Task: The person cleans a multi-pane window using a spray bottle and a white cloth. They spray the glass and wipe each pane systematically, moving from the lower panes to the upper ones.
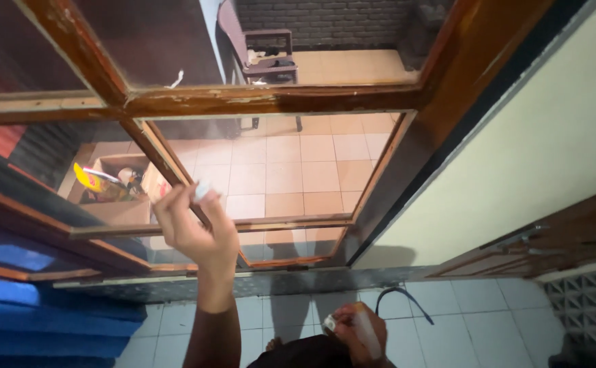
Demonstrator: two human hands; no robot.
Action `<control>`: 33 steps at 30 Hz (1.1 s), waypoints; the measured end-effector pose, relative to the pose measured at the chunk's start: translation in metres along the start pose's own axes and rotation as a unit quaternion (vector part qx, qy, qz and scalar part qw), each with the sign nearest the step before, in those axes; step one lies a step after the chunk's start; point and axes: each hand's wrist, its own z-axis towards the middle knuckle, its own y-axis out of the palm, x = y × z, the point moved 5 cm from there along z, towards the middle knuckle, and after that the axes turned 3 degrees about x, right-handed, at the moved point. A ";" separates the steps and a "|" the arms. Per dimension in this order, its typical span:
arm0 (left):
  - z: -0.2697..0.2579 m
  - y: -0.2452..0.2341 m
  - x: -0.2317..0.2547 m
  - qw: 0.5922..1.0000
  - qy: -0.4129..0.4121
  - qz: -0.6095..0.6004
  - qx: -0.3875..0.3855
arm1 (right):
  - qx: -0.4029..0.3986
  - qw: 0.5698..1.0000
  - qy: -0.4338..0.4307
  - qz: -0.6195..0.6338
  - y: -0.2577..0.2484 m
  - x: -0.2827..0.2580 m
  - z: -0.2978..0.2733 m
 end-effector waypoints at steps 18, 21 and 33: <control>-0.032 -0.048 -0.050 0.984 -0.008 -0.019 -0.178 | 0.136 0.988 -0.066 0.035 0.069 -0.085 0.022; -0.028 -0.048 -0.032 0.985 0.007 -0.006 -0.170 | 0.029 0.997 -0.062 -0.025 0.069 -0.085 0.022; -0.027 -0.043 0.019 0.996 -0.034 -0.013 -0.080 | -0.061 0.978 -0.200 0.009 0.090 -0.124 0.077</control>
